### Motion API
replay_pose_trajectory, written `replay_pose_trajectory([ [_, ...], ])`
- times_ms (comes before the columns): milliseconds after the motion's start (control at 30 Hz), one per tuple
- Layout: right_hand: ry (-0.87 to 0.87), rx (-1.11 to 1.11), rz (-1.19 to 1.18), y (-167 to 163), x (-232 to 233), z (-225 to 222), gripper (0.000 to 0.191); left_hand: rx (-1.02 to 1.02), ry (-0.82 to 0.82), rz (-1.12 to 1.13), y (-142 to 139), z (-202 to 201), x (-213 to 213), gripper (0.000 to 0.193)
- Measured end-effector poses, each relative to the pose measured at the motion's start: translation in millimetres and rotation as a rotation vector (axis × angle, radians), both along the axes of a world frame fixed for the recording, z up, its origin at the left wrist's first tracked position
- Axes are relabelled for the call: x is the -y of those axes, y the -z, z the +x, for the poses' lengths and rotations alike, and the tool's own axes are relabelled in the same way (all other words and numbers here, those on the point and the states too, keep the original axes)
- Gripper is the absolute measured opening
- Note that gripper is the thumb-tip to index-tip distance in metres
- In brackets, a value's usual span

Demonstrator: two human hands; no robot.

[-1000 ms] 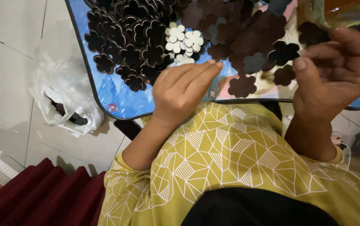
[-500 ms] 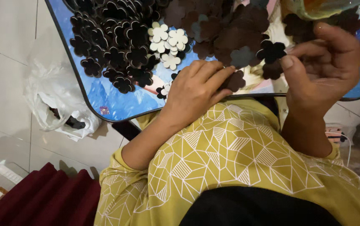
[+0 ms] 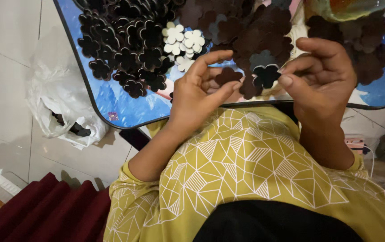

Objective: The person sits and assembles flower-shaped foam cutouts, picking pieces one at a time from a tray and stacking and aligning matching petal layers by hand. Finished stacks are placed back onto the tray with the other completed flowers.

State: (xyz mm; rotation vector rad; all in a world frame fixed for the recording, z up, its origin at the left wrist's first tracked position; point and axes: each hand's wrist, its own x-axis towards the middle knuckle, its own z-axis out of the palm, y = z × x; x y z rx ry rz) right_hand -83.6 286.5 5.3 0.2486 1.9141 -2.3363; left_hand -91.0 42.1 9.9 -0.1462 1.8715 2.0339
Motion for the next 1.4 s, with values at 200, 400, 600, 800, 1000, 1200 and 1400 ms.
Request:
replay_pose_trajectory([
  [200,-0.181,0.063,-0.104,-7.5,19.2,-4.6,0.048,0.208,0.063,0.479,8.6,6.4,19.5,0.05],
  [400,-0.229,0.139,-0.008,-16.3,33.3,-4.9,0.05,0.269,0.131,0.539,12.9,7.8,35.5,0.061],
  [600,-0.297,0.142,0.034,-17.2,46.5,-7.1,0.053,0.229,0.19,0.431,6.5,11.4,45.0,0.07],
  [800,-0.365,0.108,0.121,-17.2,53.4,-8.4,0.054,0.177,0.221,0.369,5.2,13.3,52.2,0.072],
  [1000,-0.368,0.103,0.151,-17.0,58.6,-8.3,0.054,0.189,0.21,0.434,8.0,13.4,58.5,0.072],
  [1200,-0.37,0.062,0.189,-17.3,63.5,-8.4,0.053,0.194,0.196,0.45,8.0,13.7,59.6,0.071],
  [1400,-0.368,0.046,0.291,-20.4,66.1,-7.7,0.055,0.181,0.201,0.389,7.2,13.0,60.5,0.071],
])
